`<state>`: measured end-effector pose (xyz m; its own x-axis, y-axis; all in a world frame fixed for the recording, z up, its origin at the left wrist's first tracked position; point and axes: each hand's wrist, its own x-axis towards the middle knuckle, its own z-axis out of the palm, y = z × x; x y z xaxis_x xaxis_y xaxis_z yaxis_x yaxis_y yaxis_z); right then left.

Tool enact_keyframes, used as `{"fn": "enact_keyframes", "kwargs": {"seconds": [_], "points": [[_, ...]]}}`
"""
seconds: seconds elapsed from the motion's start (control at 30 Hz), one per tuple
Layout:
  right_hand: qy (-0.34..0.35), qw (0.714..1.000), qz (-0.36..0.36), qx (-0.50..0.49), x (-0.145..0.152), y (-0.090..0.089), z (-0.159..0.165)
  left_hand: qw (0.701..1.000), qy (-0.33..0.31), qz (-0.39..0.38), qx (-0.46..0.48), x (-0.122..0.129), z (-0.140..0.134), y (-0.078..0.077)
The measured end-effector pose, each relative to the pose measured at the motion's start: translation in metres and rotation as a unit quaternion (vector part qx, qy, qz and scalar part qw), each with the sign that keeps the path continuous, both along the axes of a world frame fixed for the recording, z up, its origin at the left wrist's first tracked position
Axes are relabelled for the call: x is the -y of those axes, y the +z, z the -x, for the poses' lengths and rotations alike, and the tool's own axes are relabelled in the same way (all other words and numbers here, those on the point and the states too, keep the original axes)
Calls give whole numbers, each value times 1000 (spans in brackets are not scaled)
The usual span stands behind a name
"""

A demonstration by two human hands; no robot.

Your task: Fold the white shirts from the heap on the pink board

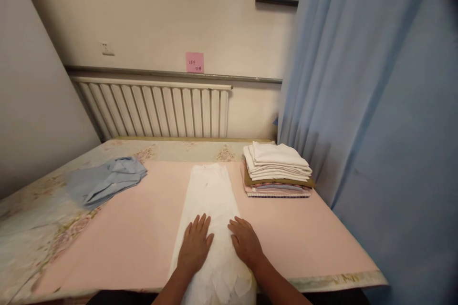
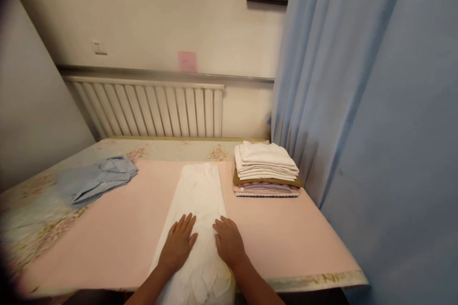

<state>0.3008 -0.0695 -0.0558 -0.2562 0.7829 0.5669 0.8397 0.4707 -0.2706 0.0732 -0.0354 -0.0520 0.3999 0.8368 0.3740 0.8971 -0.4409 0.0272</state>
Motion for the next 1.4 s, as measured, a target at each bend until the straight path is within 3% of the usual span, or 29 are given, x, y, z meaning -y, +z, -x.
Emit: {"fn": "enact_keyframes", "kwargs": {"seconds": [0.6,1.03,1.4], "points": [[7,1000,-4,-2,-1,-4,0,999,-11,-14,30,-1,2,-4],[-6,999,38,-16,1,16,4,999,-20,-24,39,-7,2,-6],[-11,999,38,-17,2,17,4,999,-19,-22,35,-8,2,-7]]}}
